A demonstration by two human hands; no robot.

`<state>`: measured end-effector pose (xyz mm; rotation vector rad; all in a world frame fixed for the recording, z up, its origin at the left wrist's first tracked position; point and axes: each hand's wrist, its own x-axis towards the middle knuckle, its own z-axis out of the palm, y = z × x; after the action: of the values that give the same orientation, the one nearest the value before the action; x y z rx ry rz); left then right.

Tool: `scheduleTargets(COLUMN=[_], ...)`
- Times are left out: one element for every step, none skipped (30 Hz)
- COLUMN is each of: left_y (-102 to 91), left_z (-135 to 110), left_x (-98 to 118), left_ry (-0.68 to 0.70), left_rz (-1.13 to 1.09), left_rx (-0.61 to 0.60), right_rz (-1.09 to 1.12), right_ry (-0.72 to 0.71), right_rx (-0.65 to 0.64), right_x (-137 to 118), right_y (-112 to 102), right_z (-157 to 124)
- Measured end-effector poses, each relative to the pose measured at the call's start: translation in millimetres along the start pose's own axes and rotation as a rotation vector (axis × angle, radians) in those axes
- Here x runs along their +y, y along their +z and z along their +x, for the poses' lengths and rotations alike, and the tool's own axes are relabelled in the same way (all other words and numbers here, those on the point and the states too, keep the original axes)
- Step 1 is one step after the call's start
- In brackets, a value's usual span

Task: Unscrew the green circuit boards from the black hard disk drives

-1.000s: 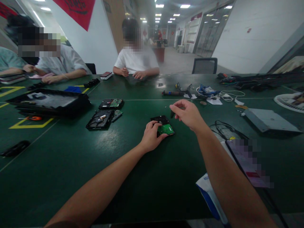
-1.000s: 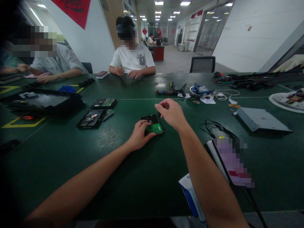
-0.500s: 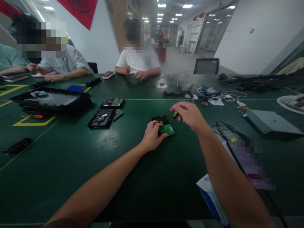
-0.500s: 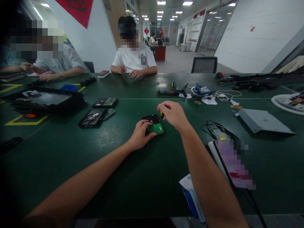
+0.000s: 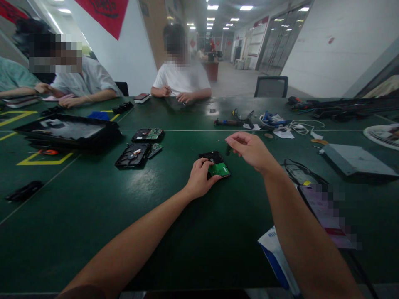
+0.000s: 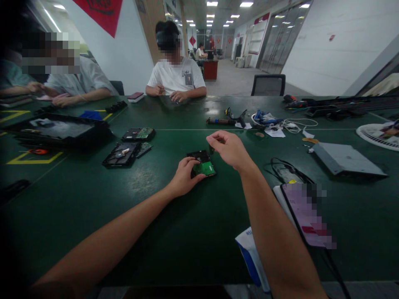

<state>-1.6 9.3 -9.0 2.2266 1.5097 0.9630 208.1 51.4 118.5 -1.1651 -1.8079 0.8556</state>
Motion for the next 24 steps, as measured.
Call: scheduleTargets(left_y=[0.0, 0.0, 0.1, 0.2, 0.4, 0.5, 0.6, 0.6, 0.6, 0.5, 0.4, 0.4, 0.4, 0.5, 0.7, 1.1, 1.5, 1.9, 2.3, 2.4, 2.4, 2.1, 1.6, 1.0], left_z=[0.1, 0.2, 0.3, 0.3, 0.4, 0.4, 0.3, 0.3, 0.2, 0.2, 0.1, 0.1, 0.0, 0.0, 0.0, 0.0, 0.0, 0.0, 0.0, 0.0, -0.1, -0.1, -0.1, 0.0], left_x=[-0.1, -0.2, -0.3, -0.5, -0.6, -0.7, -0.7, -0.7, -0.6, -0.6, -0.7, -0.8, -1.1, -1.6, -2.1, -2.6, -3.2, -3.7, -4.0, -4.2, -4.1, -3.8, -3.3, -2.8], left_ry=[-0.005, -0.009, -0.01, -0.008, -0.005, -0.003, -0.003, -0.002, -0.003, -0.002, 0.0, 0.003, 0.006, 0.009, 0.011, 0.013, 0.016, 0.019, 0.02, 0.02, 0.017, 0.013, 0.009, 0.004], left_rz=[-0.001, -0.002, -0.003, -0.004, -0.004, -0.003, -0.001, 0.001, 0.002, 0.003, 0.002, 0.002, 0.001, 0.002, 0.002, 0.003, 0.003, 0.003, 0.001, -0.001, -0.003, -0.005, -0.006, -0.007], left_rx=[-0.002, -0.005, -0.008, -0.008, -0.008, -0.006, -0.004, -0.002, -0.001, -0.001, -0.003, -0.003, -0.004, -0.005, -0.006, -0.006, -0.005, -0.003, 0.0, 0.003, 0.003, 0.002, -0.002, -0.006], right_rz=[-0.025, -0.043, -0.053, -0.055, -0.048, -0.032, -0.012, 0.009, 0.027, 0.041, 0.054, 0.068, 0.084, 0.099, 0.108, 0.11, 0.098, 0.077, 0.052, 0.027, 0.005, -0.015, -0.036, -0.058], right_ry=[0.014, 0.033, 0.053, 0.07, 0.08, 0.08, 0.073, 0.062, 0.048, 0.035, 0.026, 0.019, 0.014, 0.008, 0.001, -0.007, -0.016, -0.023, -0.029, -0.033, -0.037, -0.038, -0.037, -0.032], right_rx=[0.039, 0.074, 0.1, 0.113, 0.11, 0.091, 0.059, 0.021, -0.015, -0.045, -0.068, -0.087, -0.108, -0.134, -0.167, -0.2, -0.231, -0.248, -0.249, -0.234, -0.205, -0.172, -0.136, -0.099], right_x=[0.2, 0.3, 0.5, 0.6, 0.7, 0.7, 0.8, 0.9, 1.0, 1.1, 1.2, 1.1, 0.7, 0.1, -0.9, -2.2, -3.5, -4.7, -5.5, -5.8, -5.5, -4.5, -3.0, -1.2], right_y=[0.0, 0.5, 1.2, 2.1, 3.2, 4.3, 5.3, 6.1, 6.7, 6.9, 6.6, 5.9, 4.7, 2.9, 0.8, -1.5, -3.9, -6.1, -7.9, -9.4, -10.3, -10.7, -10.6, -10.2], right_z=[0.2, 0.4, 0.6, 0.8, 1.1, 1.2, 1.4, 1.4, 1.4, 1.3, 1.1, 0.7, 0.1, -0.6, -1.5, -2.5, -3.4, -4.2, -4.6, -4.8, -4.6, -4.1, -3.4, -2.6])
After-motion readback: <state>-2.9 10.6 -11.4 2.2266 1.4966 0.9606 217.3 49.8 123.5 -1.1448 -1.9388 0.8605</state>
